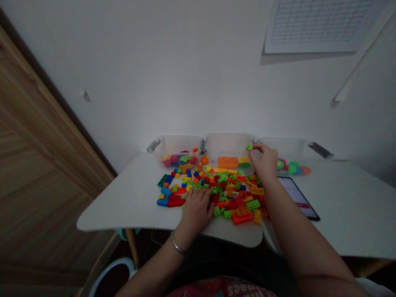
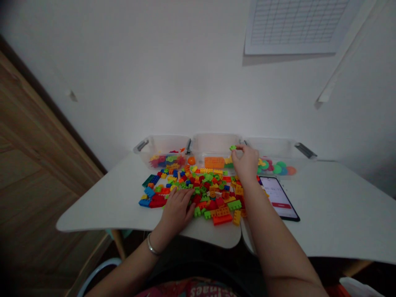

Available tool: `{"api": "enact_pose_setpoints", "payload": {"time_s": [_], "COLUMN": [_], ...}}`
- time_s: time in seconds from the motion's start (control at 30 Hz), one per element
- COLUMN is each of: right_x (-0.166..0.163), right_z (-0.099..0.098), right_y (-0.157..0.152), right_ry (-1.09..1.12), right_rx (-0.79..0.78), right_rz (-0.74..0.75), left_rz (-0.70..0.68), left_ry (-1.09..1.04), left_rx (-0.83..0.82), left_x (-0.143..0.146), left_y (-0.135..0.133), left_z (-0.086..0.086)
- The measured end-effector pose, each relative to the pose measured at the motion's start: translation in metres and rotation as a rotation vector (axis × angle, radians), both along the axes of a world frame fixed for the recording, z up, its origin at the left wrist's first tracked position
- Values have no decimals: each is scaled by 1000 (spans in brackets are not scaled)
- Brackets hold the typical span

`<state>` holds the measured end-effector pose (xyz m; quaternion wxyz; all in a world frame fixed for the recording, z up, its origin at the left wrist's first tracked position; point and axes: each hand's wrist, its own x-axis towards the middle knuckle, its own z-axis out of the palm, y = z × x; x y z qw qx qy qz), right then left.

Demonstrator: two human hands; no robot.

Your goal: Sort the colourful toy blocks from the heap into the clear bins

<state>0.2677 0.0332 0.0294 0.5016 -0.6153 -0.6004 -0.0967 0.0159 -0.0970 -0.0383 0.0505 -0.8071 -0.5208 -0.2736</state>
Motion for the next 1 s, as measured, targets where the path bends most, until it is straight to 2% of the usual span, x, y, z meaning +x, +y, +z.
{"api": "enact_pose_setpoints", "payload": {"time_s": [0.4, 0.6, 0.7, 0.83, 1.0], "right_x": [-2, 0, -4, -13, -23], "right_z": [-8, -9, -16, -34, -53], "right_y": [-10, -19, -29, -39, -45], "right_ry": [-137, -34, 7, -155, -375], "right_rx": [13, 18, -18, -124, -253], "right_rz": [29, 150, 236, 359, 430], "left_rz": [-4, -5, -5, -7, -5], "left_ry": [-9, -11, -14, -11, -2], "left_rx": [8, 2, 6, 6, 3], "left_x": [0, 1, 1, 0, 1], "left_y": [-1, 0, 0, 0, 0], "left_z": [0, 0, -1, -1, -1]}}
